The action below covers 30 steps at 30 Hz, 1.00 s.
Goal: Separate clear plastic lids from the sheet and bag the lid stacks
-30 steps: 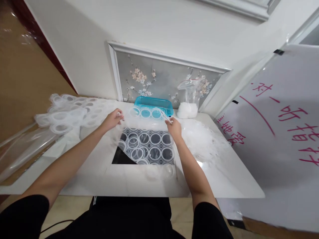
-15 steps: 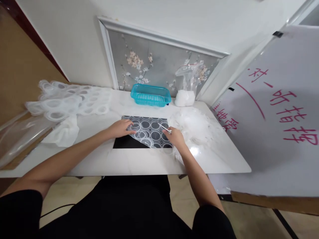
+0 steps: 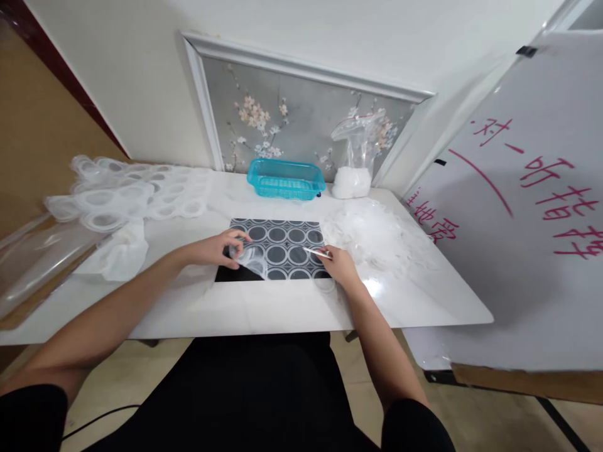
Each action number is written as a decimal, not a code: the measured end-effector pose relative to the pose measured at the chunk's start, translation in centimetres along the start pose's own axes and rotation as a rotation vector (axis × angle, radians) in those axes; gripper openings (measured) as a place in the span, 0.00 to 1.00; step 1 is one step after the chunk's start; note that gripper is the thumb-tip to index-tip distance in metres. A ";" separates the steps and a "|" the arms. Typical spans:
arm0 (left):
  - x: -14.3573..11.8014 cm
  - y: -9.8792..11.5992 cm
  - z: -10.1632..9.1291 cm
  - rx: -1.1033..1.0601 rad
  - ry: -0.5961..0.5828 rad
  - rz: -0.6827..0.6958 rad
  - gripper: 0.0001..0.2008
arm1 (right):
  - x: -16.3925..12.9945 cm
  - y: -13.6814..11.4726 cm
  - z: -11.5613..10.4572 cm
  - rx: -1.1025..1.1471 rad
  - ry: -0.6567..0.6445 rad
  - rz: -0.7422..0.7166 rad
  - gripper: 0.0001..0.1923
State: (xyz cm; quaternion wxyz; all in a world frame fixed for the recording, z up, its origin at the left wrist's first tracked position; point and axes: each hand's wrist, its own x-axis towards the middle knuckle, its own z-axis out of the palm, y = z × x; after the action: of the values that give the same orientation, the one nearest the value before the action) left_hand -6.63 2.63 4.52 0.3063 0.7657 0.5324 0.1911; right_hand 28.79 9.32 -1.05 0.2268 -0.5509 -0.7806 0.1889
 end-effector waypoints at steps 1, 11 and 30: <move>-0.7 0.4 -0.9 -0.050 -0.097 0.024 0.12 | -0.1 0.0 -0.1 0.017 0.006 0.006 0.17; 0.0 -4.2 -1.4 -0.018 0.257 -0.289 0.21 | 0.0 -0.7 -0.1 -0.178 0.048 0.234 0.23; 3.2 -6.6 1.1 -0.351 0.499 -0.163 0.21 | 8.0 -2.6 0.7 -0.234 0.087 0.221 0.14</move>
State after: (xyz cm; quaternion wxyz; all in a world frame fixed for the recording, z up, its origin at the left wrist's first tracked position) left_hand -9.42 6.95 -0.81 0.3080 0.5854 0.6096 0.4369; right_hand 24.01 16.02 0.94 0.1725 -0.6638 -0.7213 0.0966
